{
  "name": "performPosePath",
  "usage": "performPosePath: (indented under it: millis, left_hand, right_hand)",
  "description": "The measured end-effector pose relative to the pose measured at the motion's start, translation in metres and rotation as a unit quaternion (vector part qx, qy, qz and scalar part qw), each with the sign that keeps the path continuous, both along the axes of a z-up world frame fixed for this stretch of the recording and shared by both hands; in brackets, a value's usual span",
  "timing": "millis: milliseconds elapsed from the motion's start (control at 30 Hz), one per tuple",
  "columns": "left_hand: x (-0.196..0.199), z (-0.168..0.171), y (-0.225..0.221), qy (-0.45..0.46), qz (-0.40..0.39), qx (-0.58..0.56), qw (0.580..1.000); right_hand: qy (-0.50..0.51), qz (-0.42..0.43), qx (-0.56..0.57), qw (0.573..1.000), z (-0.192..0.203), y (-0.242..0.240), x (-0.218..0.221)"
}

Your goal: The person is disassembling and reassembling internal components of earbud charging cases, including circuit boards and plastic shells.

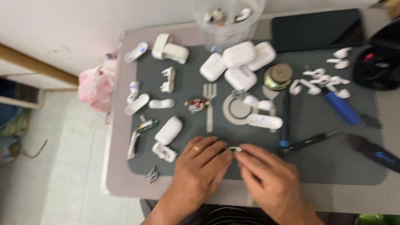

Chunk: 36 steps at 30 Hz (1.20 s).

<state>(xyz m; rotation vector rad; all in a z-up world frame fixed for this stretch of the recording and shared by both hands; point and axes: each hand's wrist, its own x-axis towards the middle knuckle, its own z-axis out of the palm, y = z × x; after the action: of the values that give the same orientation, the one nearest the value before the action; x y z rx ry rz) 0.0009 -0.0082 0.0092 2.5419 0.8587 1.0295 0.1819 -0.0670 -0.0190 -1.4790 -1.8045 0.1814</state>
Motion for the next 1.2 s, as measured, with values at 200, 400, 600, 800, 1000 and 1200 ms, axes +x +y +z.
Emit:
performPosePath:
  millis: [200, 400, 600, 800, 1000, 1200]
  left_hand:
    - [0.004, -0.003, -0.003, 0.029, 0.022, -0.025, 0.999]
    - [0.004, -0.025, -0.011, 0.083, 0.085, 0.003, 0.993]
    - [0.006, -0.03, -0.009, 0.066, 0.085, 0.016, 0.994]
    - [0.006, -0.032, -0.007, 0.055, 0.079, 0.028, 0.995]
    - [0.009, -0.029, -0.007, 0.039, 0.078, 0.03, 0.996]
    - [0.007, -0.03, -0.007, 0.05, 0.074, 0.032, 0.996]
  right_hand:
    - [0.055, -0.114, 0.006, 0.992, 0.015, -0.022, 0.047]
    - [-0.314, -0.016, 0.027, 0.949, 0.058, -0.003, 0.125]
    - [-0.383, 0.09, -0.025, 0.919, 0.029, 0.004, 0.138]
    - [-0.406, 0.13, -0.077, 0.901, 0.013, 0.007, 0.136]
    - [-0.442, 0.137, -0.039, 0.886, 0.025, 0.004, 0.132]
    - [-0.205, 0.05, 0.015, 0.977, 0.05, -0.014, 0.159]
